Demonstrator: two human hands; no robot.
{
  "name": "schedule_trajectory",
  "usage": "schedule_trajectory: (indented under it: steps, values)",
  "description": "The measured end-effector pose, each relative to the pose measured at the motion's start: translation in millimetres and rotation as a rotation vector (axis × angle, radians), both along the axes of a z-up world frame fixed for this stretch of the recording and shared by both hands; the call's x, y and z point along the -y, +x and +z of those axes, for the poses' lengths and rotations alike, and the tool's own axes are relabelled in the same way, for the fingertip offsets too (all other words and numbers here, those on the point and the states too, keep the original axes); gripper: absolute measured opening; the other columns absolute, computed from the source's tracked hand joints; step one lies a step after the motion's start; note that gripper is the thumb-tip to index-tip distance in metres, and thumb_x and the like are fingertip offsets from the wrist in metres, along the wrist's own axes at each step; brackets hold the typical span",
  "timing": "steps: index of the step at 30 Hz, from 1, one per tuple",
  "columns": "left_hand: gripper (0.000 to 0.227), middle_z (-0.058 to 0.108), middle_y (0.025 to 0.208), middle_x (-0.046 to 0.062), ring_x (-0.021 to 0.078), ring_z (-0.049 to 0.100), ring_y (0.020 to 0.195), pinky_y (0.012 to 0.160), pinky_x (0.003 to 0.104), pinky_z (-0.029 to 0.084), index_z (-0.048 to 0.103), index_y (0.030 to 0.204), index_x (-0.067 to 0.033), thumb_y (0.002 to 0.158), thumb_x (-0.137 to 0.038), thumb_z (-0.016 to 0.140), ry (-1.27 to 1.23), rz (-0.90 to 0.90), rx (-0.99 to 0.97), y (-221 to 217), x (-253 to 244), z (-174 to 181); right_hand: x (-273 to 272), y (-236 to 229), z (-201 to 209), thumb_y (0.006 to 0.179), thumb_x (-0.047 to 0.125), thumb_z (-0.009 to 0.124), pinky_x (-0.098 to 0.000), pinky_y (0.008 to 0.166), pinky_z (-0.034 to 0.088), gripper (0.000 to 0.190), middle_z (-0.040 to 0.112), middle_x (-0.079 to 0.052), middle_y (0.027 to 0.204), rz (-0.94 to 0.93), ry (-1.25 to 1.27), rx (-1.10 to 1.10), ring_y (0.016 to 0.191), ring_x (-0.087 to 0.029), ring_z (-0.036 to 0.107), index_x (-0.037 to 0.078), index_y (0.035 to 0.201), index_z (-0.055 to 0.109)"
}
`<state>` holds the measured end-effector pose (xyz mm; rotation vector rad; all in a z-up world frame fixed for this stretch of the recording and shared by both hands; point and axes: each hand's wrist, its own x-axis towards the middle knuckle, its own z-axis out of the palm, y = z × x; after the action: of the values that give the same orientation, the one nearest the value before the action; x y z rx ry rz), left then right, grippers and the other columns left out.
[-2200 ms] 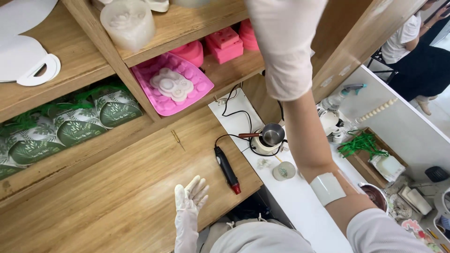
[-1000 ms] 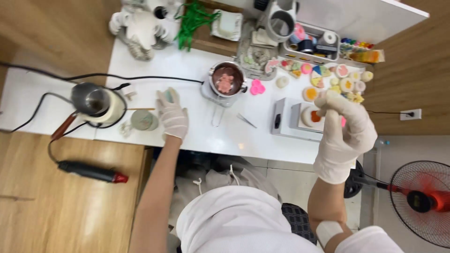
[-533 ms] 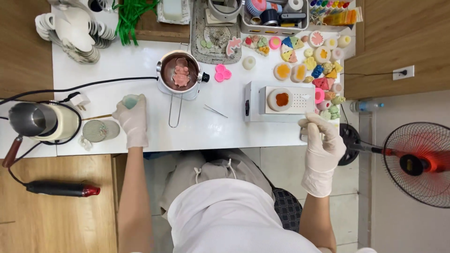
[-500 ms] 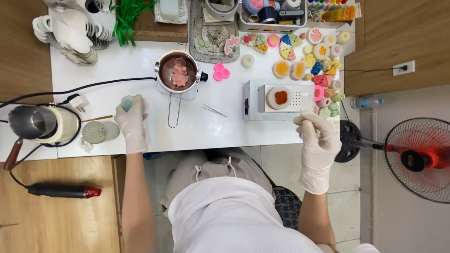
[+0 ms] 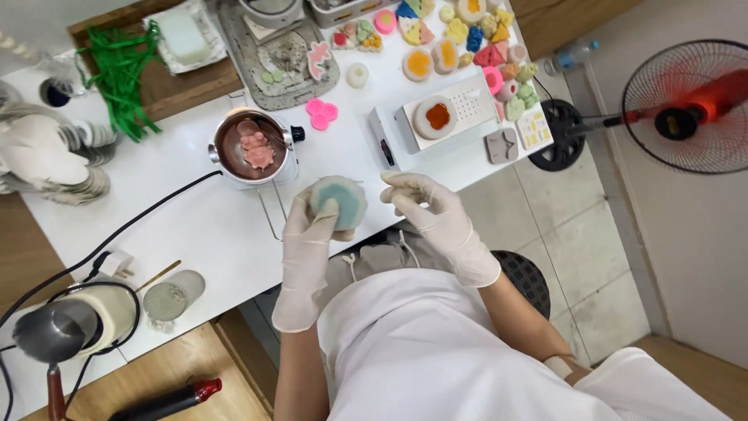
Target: The person, wearing gloves, spoons melted soap base from a melting pot and works with colorful molded soap shapes on the workbench. They press a mold, demold a shaped soap bar, place it on a shelf, and continue handling and arranging molded soaps near the pot.
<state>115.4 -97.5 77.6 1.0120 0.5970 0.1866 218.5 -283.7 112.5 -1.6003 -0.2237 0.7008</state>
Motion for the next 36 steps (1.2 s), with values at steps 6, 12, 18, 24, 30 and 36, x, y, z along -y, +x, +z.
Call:
schedule_trajectory:
  steps: [6, 12, 18, 24, 30, 36]
  values:
    - [0.039, 0.068, 0.101, 0.007, 0.0104, 0.064, 0.073, 0.058, 0.023, 0.054, 0.055, 0.133, 0.001, 0.099, -0.015, 0.065, -0.119, -0.136, -0.042, 14, 34, -24, 2, -16, -37, 0.098, 0.006, 0.062, -0.0221, 0.081, 0.049, 0.053, 0.058, -0.003, 0.103, -0.101, 0.061, -0.073, 0.088, -0.008, 0.055, -0.001, 0.148, 0.047]
    - [0.043, 0.068, 0.105, 0.006, 0.0085, 0.064, 0.075, 0.058, 0.023, 0.053, 0.056, 0.135, -0.0022, 0.096, -0.015, 0.067, -0.023, -0.151, -0.066, 42, 38, -6, 3, 14, -36, 0.103, 0.011, 0.055, -0.0225, 0.084, 0.048, 0.05, 0.056, -0.003, 0.105, -0.058, 0.04, -0.051, 0.091, -0.008, 0.054, -0.001, 0.151, 0.047]
    - [0.046, 0.066, 0.111, 0.005, 0.0062, 0.063, 0.081, 0.061, 0.021, 0.054, 0.054, 0.139, -0.0035, 0.098, -0.018, 0.067, 0.016, -0.082, 0.004, 80, 52, 17, -3, 65, -4, 0.107, 0.017, 0.048, -0.0282, 0.103, 0.048, 0.042, 0.061, -0.007, 0.13, 0.05, 0.068, -0.037, 0.115, -0.013, 0.059, 0.0, 0.145, 0.051]
    - [0.047, 0.068, 0.112, 0.002, 0.0041, 0.062, 0.08, 0.058, 0.02, 0.052, 0.058, 0.138, -0.0049, 0.103, -0.037, 0.057, 0.016, 0.073, -0.004, 134, 89, 32, 26, 125, -16, 0.111, 0.018, 0.049, -0.0307, 0.108, 0.047, 0.036, 0.061, -0.007, 0.134, 0.149, 0.172, -0.065, 0.12, -0.014, 0.058, -0.001, 0.141, 0.057]
    - [0.048, 0.07, 0.102, 0.001, 0.0054, 0.063, 0.076, 0.053, 0.023, 0.053, 0.063, 0.133, -0.003, 0.102, -0.04, 0.059, -0.08, 0.199, -0.118, 177, 133, 10, 67, 176, -35, 0.11, 0.02, 0.05, -0.0305, 0.105, 0.05, 0.034, 0.066, -0.007, 0.129, 0.124, 0.148, -0.054, 0.116, -0.014, 0.061, 0.0, 0.135, 0.062]
    - [0.049, 0.069, 0.099, -0.001, 0.0039, 0.059, 0.072, 0.05, 0.021, 0.048, 0.066, 0.134, -0.0045, 0.104, -0.042, 0.058, 0.008, 0.232, -0.12, 195, 153, 14, 84, 197, -27, 0.112, 0.024, 0.051, -0.0261, 0.096, 0.047, 0.036, 0.066, -0.005, 0.118, 0.165, 0.041, 0.027, 0.104, -0.011, 0.056, 0.0, 0.134, 0.066]
